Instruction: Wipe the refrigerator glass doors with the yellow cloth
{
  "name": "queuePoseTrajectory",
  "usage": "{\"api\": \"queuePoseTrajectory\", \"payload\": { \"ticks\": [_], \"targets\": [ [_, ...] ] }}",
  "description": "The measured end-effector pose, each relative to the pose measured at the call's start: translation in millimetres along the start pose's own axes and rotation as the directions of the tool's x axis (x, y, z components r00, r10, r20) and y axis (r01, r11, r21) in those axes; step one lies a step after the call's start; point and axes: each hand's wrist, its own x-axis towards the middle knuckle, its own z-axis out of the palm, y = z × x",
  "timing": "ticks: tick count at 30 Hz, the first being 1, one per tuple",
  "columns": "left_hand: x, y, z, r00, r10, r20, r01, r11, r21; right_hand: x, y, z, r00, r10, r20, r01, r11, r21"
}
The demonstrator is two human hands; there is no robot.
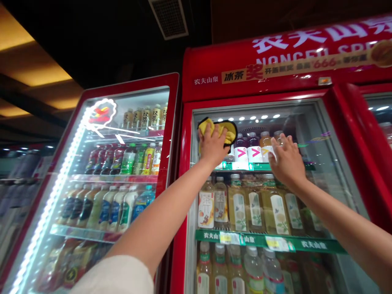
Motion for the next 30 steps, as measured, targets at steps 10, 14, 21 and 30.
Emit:
{"api": "queuePoseTrajectory", "payload": {
  "ticks": [10,14,21,30],
  "targets": [
    [74.2,-43.9,-15.7,0.998,-0.037,0.049,0.036,0.999,0.010,-9.5,-2.4,-4.3,0.999,-0.036,0.001,0.036,0.998,-0.047],
    [59.1,-56.5,-17.3,0.987,-0.158,0.043,0.158,0.987,0.005,-10.9,-1.4,-2.6,1.000,-0.025,0.000,0.025,0.999,-0.038],
    [1.6,-48.1,-12.5,0.999,-0.011,0.051,0.013,0.999,-0.037,-22.5,-16.7,-21.8,0.989,0.007,0.150,0.012,0.992,-0.126],
    [-103.4,-48.1,1.4,0.973,0.195,0.126,-0.185,0.979,-0.087,-93.8,-59.7,-32.8,0.981,-0.006,0.196,0.015,0.999,-0.045]
  ]
}}
